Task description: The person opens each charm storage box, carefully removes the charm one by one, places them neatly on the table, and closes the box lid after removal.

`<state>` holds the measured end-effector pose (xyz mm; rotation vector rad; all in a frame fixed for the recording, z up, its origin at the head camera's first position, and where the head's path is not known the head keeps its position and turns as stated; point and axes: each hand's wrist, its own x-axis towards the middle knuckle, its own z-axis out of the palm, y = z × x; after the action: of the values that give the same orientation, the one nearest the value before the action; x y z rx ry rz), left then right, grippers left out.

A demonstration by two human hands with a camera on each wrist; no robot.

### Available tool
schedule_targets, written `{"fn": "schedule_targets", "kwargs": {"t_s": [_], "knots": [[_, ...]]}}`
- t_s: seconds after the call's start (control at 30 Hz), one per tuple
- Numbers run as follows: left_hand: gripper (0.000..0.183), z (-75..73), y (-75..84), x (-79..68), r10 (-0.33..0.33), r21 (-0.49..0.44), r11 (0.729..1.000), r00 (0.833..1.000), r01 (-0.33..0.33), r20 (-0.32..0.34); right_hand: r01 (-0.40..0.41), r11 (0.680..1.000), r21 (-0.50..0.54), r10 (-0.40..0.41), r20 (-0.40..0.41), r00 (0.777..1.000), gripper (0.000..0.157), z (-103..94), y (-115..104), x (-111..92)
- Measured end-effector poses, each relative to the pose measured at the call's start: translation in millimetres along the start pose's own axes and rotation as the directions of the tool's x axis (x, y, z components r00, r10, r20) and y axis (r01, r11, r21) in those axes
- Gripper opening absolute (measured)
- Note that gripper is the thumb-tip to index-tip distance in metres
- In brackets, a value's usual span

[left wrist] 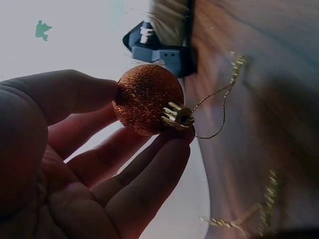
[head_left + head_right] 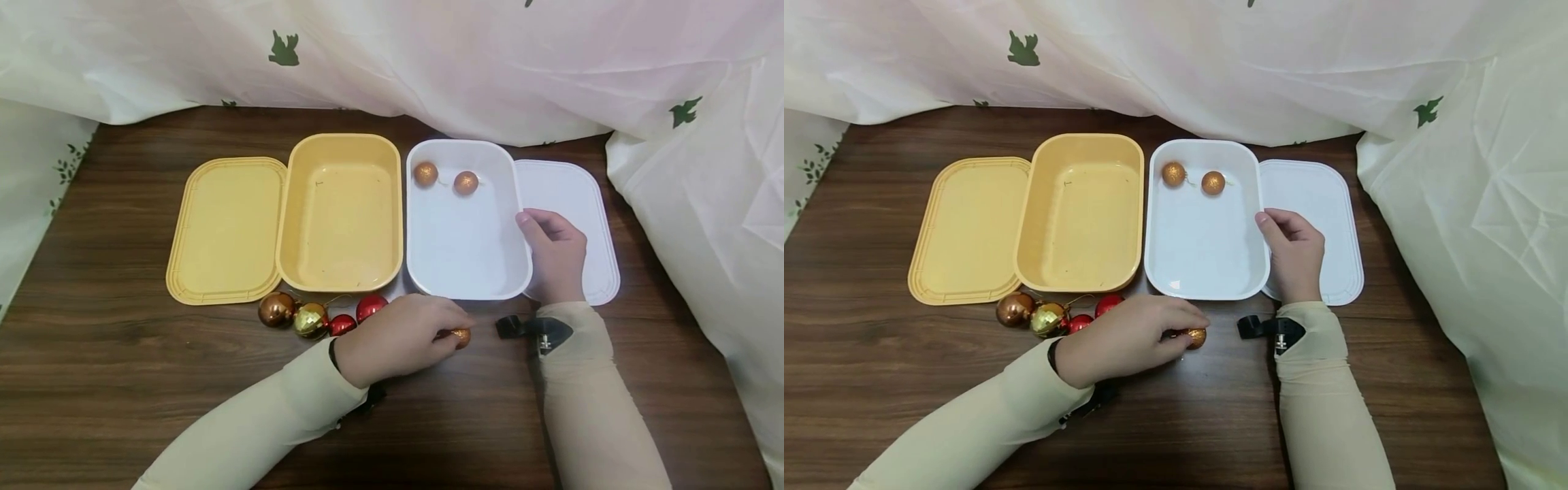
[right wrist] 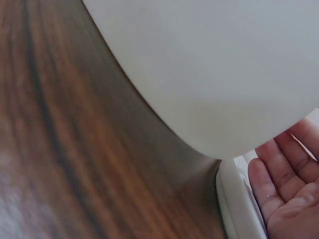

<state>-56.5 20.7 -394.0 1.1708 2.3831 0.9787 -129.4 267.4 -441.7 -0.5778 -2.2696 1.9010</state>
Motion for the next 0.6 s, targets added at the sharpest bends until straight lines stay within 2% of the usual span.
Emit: {"fn": "schedule_targets", "kwargs": {"t_s": [0.1, 0.4, 0.6], "knots": [[0.028, 1.0, -3.8, -4.4, 0.007, 0.011, 1.0, 1.0, -0.007, -0.012, 0.0, 1.0, 0.014, 0.0, 0.007, 1.0, 0.039, 0.4, 0.3, 0.8], [0.007, 4.5, -12.1, -11.0, -0.072, 0.078, 0.994, 0.997, 0.074, -0.025, 0.009, 1.0, 0.0, -0.009, -0.002, 1.0, 0.037, 0.2, 1.6, 1.4], [0.007, 6.5, -13.3, -12.4, -0.129, 0.119, 0.984, 0.99, 0.135, -0.058, 0.022, 1.0, -0.019, -0.022, -0.003, 1.0, 0.036, 0.2, 2.1, 1.0]]}}
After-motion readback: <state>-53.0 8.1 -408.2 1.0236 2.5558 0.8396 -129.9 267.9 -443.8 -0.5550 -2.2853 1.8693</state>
